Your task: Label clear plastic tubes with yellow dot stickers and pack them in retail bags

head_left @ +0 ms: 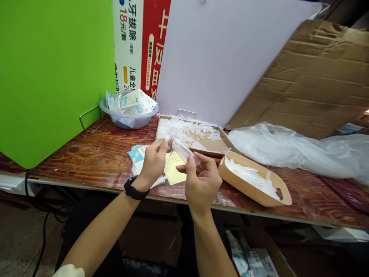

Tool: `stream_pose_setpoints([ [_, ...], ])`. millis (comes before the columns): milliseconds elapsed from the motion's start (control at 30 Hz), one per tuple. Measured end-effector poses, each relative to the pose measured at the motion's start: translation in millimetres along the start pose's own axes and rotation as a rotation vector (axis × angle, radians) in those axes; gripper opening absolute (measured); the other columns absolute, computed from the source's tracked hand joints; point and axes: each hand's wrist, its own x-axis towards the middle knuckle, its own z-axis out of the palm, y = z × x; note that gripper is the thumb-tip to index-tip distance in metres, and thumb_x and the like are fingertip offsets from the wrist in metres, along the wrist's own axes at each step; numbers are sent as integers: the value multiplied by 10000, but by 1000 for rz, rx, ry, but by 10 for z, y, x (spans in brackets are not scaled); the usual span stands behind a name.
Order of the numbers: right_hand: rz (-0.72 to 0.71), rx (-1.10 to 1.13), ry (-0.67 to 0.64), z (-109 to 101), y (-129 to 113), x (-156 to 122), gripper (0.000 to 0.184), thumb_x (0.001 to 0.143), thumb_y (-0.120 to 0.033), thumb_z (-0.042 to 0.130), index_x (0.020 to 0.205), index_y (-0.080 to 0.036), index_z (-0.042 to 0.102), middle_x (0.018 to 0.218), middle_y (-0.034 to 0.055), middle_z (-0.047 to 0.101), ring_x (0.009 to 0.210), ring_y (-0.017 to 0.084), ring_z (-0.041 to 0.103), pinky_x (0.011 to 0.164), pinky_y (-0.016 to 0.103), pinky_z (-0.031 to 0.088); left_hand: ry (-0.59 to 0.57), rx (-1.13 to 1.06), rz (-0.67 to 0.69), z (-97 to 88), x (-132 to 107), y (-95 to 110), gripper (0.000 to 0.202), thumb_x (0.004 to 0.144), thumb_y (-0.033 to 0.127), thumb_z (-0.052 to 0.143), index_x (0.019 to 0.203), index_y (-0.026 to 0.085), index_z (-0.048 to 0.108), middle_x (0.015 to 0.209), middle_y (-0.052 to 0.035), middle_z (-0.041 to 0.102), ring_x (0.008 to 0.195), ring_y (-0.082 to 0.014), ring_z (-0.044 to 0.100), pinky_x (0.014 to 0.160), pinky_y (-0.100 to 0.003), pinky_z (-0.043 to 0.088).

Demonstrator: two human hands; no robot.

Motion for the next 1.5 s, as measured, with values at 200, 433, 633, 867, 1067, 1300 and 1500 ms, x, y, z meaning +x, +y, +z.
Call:
stream_pose_setpoints([
  [200,-38,-123,-44,52,-68,-14,228,862,-359,585,981,-164,589,666,25,694,578,198,700,553,288,557,9,180,114,-44,-9,96,349,929,382,473,829,132,696,960,-90,707,907,-200,641,812,-298,491],
  [433,102,-9,-66,89,-172,16,251,847,-396,595,957,-173,560,667,17,682,513,187,674,484,276,545,-59,401,317,-91,-73,184,343,962,315,409,908,155,707,1221,-108,640,1184,-221,565,1012,-345,444],
  [633,74,-34,-61,149,-134,-14,233,847,-392,591,941,-182,555,738,36,683,521,175,662,507,286,547,-39,560,488,-102,-138,121,354,965,252,394,1230,133,596,1346,-130,548,1303,-232,461,1072,-383,433],
  [867,36,54,-74,172,-42,15,231,834,-387,601,953,-192,566,790,34,670,586,163,648,549,283,532,-62,720,830,-126,-157,89,434,929,138,428,1363,129,450,1411,-166,470,1332,-240,423,1067,-423,454],
  [1067,70,303,27,220,39,141,210,760,-296,607,931,-175,590,940,75,698,830,178,669,770,305,546,-228,720,958,6,-267,147,481,891,78,446,1371,84,414,1335,-197,540,1356,-252,388,1088,-469,421],
  [1300,297,626,48,213,52,239,302,733,-373,661,955,-194,563,785,4,634,560,109,595,589,272,533,-19,722,874,-39,-400,108,663,875,172,519,1477,184,242,1529,-157,278,1430,-285,211,1173,-525,216],
  [1500,342,759,-210,278,-59,90,298,758,-394,696,940,-193,573,642,-35,597,457,100,566,476,240,497,21,-86,62,-71,-132,324,569,873,428,560,1356,186,381,1205,-141,636,1019,-256,658,797,-341,567],
])
